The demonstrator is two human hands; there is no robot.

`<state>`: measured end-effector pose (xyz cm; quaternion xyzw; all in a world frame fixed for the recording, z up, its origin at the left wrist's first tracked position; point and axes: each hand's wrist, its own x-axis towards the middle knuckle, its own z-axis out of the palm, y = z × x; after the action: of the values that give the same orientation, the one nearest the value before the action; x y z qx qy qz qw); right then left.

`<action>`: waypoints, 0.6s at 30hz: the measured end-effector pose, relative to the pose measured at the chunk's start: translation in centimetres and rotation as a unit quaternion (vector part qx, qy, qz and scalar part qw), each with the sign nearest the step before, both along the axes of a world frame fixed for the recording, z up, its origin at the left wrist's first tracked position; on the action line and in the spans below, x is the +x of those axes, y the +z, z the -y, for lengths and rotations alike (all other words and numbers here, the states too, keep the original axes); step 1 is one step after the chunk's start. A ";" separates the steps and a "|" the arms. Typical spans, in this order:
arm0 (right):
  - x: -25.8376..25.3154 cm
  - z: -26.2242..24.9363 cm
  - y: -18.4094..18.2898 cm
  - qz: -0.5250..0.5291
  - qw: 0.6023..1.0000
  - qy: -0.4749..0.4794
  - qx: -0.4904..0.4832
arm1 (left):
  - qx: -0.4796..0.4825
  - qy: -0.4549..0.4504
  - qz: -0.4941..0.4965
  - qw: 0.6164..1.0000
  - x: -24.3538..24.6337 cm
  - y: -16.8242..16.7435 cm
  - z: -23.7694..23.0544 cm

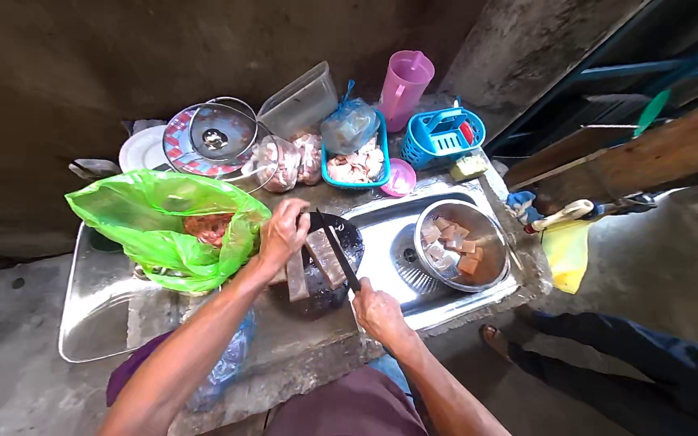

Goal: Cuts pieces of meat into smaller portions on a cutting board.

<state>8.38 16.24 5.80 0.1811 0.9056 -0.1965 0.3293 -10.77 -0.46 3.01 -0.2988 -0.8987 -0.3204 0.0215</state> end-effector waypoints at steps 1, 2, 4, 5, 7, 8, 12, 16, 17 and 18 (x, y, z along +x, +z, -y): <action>0.0 0.2 0.2 0.009 1.000 0.005 0.007 | 0.006 -0.017 -0.001 1.000 -1.1 0.8 -0.5; -0.1 0.4 0.3 0.014 1.000 0.014 0.015 | 0.011 -0.040 -0.007 0.999 -2.0 1.4 -1.2; -0.3 0.6 0.4 0.026 0.999 0.029 0.030 | 0.016 -0.097 -0.031 0.995 -4.1 1.4 -3.1; -0.4 0.6 0.4 0.030 0.998 0.034 0.038 | 0.008 -0.127 -0.041 0.991 -5.1 1.0 -4.2; -0.7 0.6 0.7 0.043 0.997 0.038 0.047 | -0.020 -0.179 -0.040 0.983 -6.3 0.0 -6.2; -0.8 0.5 0.8 0.045 0.997 0.040 0.050 | -0.028 -0.200 -0.037 0.979 -6.7 -0.7 -7.0; -1.1 0.3 0.8 0.044 0.997 0.040 0.051 | -0.031 -0.241 0.000 0.970 -7.2 -3.0 -9.3; -1.3 0.7 0.1 0.040 0.997 0.033 0.051 | -0.039 -0.281 0.046 0.958 -7.5 -5.4 -10.3; -1.3 0.8 0.1 0.040 0.998 0.031 0.047 | -0.036 -0.290 0.053 0.955 -7.6 -5.9 -10.5; -1.3 0.8 0.1 0.043 0.998 0.028 0.043 | -0.035 -0.298 0.061 0.952 -7.6 -6.3 -10.7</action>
<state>7.10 15.46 5.91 0.1777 0.9030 -0.1395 0.3653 -18.39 10.24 -3.26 -0.5338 -0.7788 -0.2980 -0.1401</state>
